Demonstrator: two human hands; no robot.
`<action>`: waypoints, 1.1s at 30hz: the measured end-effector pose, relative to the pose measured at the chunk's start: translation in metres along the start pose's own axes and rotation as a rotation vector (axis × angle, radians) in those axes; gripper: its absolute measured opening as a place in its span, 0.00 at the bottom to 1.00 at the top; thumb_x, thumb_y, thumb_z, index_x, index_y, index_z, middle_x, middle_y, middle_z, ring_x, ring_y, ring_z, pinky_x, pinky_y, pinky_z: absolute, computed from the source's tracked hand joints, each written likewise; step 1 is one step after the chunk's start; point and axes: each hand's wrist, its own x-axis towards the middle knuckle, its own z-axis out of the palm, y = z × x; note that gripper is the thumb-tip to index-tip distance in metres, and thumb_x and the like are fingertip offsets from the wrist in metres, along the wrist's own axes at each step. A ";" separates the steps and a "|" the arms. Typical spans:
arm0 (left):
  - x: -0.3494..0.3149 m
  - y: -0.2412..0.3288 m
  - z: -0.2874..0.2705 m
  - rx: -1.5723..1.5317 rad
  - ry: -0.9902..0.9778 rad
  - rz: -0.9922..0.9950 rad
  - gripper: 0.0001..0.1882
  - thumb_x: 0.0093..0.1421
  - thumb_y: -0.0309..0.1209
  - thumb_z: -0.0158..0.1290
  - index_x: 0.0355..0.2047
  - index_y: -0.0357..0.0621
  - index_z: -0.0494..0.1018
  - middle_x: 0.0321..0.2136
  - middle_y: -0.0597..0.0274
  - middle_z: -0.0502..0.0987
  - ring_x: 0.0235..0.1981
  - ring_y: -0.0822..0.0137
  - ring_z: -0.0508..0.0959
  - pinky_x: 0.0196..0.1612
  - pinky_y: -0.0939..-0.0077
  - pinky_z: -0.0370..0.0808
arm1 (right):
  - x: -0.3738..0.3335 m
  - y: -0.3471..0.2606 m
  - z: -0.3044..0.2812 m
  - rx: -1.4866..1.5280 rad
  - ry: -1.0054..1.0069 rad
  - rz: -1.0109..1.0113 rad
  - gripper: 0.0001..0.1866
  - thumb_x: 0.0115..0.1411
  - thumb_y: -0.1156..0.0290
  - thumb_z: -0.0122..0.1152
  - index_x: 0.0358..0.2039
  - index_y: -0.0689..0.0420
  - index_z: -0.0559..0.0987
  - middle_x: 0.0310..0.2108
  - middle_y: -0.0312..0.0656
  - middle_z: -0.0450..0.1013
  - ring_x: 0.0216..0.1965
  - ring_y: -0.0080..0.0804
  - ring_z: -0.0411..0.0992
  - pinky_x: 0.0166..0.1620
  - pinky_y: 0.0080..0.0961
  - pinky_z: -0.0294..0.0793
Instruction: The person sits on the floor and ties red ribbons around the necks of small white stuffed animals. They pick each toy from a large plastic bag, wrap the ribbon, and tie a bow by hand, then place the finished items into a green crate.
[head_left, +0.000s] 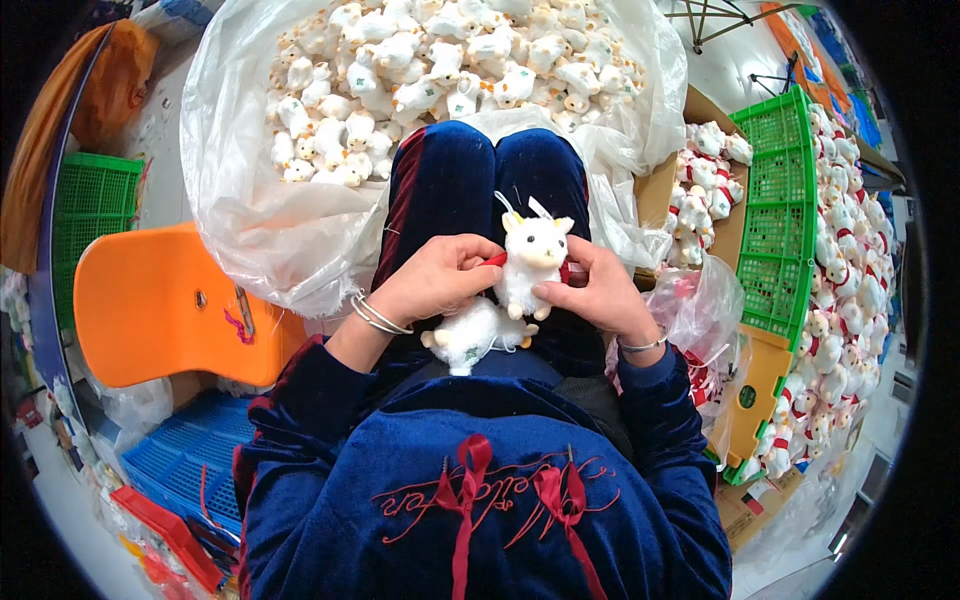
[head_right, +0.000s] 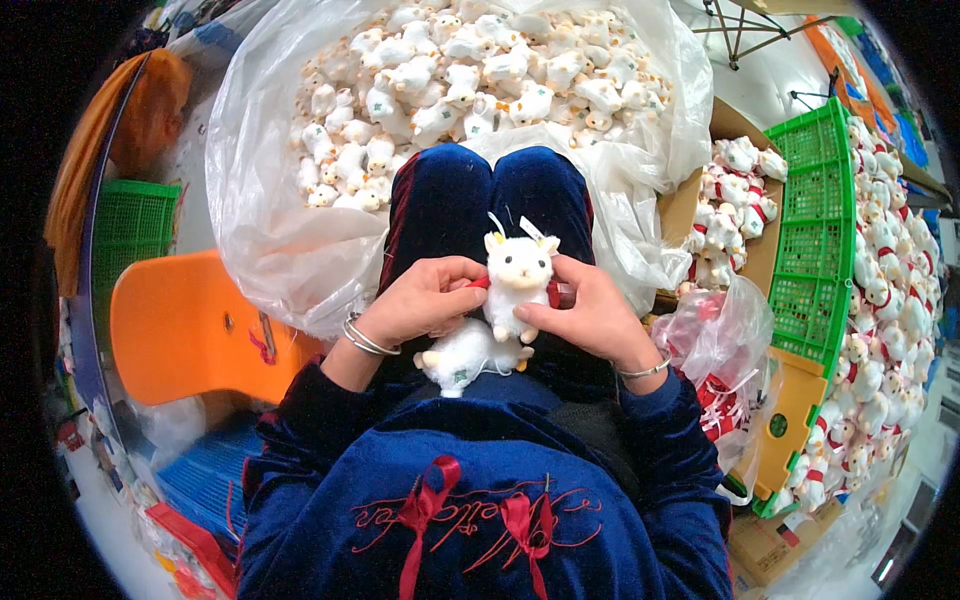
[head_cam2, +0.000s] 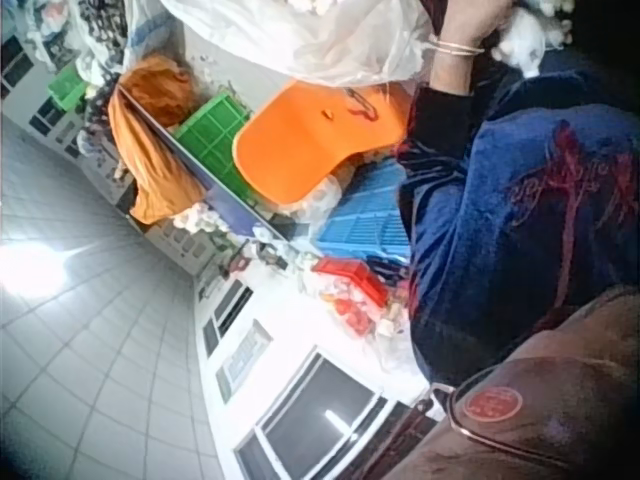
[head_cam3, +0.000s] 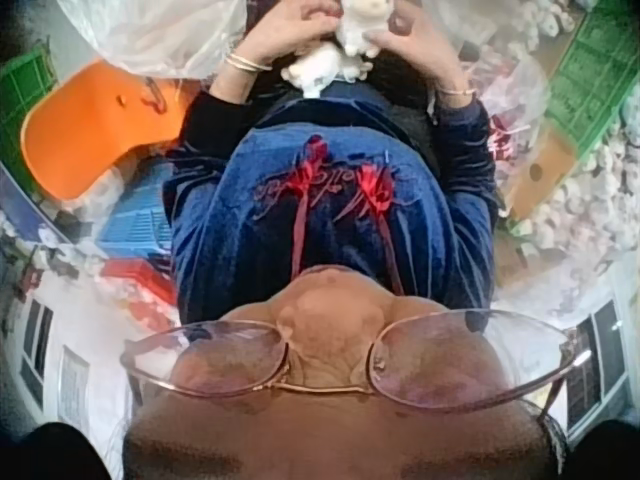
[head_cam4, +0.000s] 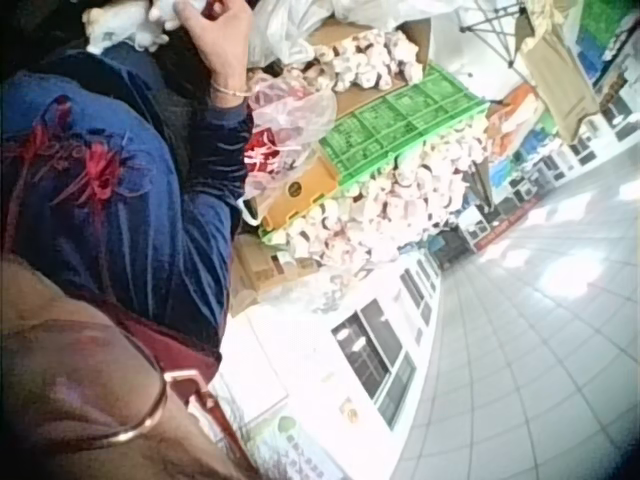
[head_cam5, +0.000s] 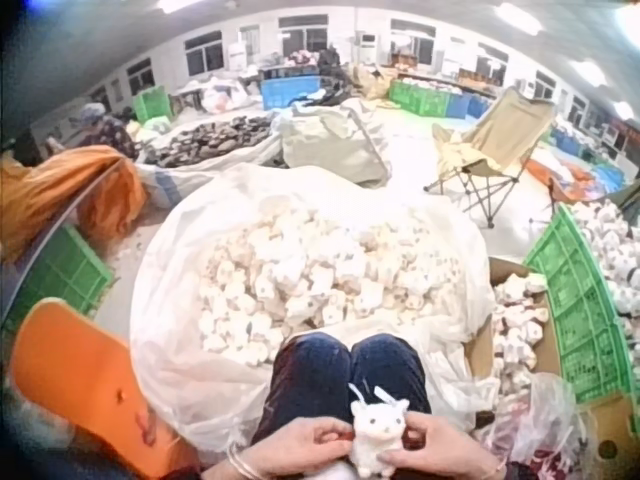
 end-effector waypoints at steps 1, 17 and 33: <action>0.001 0.000 0.004 0.138 0.058 0.013 0.13 0.65 0.29 0.59 0.47 0.34 0.76 0.24 0.76 0.75 0.20 0.85 0.68 0.21 0.86 0.63 | -0.001 -0.001 0.000 0.001 0.004 0.018 0.25 0.54 0.66 0.76 0.51 0.63 0.80 0.40 0.39 0.82 0.41 0.22 0.79 0.45 0.25 0.79; -0.007 -0.005 0.020 0.700 0.309 0.482 0.07 0.61 0.28 0.60 0.34 0.35 0.80 0.19 0.61 0.76 0.21 0.76 0.73 0.28 0.75 0.72 | 0.007 0.001 0.011 -0.048 0.061 -0.110 0.23 0.55 0.66 0.77 0.48 0.63 0.82 0.41 0.39 0.81 0.41 0.21 0.78 0.44 0.24 0.79; 0.001 -0.002 0.026 0.600 0.304 0.360 0.22 0.58 0.38 0.61 0.46 0.32 0.76 0.32 0.47 0.83 0.33 0.55 0.84 0.40 0.64 0.80 | 0.014 0.002 0.012 -0.446 0.197 -0.356 0.19 0.58 0.61 0.73 0.43 0.62 0.83 0.32 0.46 0.82 0.30 0.32 0.80 0.34 0.28 0.77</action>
